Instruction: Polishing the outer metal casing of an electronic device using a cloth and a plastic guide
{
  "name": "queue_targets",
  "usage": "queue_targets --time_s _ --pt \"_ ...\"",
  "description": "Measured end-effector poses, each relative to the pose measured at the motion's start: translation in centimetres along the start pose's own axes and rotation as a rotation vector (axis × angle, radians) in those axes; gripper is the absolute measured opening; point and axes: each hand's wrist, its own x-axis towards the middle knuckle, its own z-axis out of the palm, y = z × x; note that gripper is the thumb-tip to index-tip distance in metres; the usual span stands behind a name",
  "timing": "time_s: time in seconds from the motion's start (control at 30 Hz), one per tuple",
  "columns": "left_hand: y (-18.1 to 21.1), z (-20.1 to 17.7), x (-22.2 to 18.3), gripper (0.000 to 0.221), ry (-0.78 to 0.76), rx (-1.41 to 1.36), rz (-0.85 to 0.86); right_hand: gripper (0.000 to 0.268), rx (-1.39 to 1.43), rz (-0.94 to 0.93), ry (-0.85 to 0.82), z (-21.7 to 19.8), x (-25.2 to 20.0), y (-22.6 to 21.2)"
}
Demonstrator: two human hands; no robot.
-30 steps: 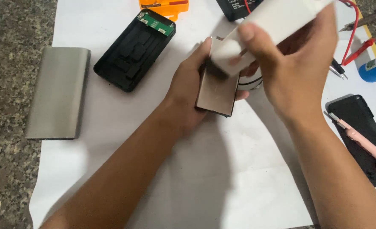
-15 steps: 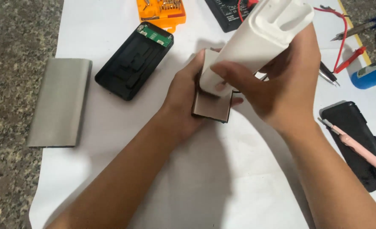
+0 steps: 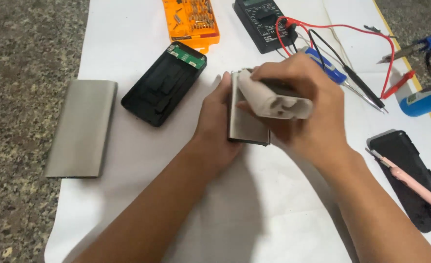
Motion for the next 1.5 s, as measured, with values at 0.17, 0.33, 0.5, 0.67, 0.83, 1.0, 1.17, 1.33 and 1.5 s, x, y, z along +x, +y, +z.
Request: queue_targets --time_s 0.17,0.33,0.5,0.67,0.83,1.0,1.17,1.33,1.5 --pt "-0.1 0.2 0.7 0.049 0.026 -0.14 0.042 0.039 -0.175 -0.121 -0.041 -0.8 0.3 -1.1" --pt "0.3 0.9 -0.2 0.045 0.077 -0.046 0.02 0.027 -0.28 -0.114 -0.003 -0.7 0.5 0.5" --pt "-0.4 0.2 0.7 0.046 -0.008 -0.088 0.065 0.025 0.002 0.133 -0.008 -1.3 0.4 -0.6" --pt "0.1 0.9 -0.8 0.047 -0.159 -0.017 0.099 0.027 -0.055 0.085 0.107 -1.6 0.3 1.2" --pt "0.3 1.3 -1.2 0.043 -0.072 0.081 0.055 0.017 0.034 0.274 0.018 -2.2 0.4 -0.1" --pt "0.1 1.3 -1.1 0.038 -0.061 0.092 0.083 0.029 -0.108 0.202 0.084 -2.1 0.3 0.9" --pt "0.6 1.6 -1.7 0.034 -0.113 0.137 0.098 0.019 -0.118 0.102 0.078 -2.0 0.3 0.8" --pt "0.5 1.4 -1.5 0.031 -0.079 0.158 0.03 0.011 0.042 0.24 0.07 -1.5 0.9 -1.2" --pt "1.2 2.5 -2.4 0.035 -0.009 0.197 -0.028 0.022 -0.009 0.195 0.063 -1.9 0.8 -1.3"
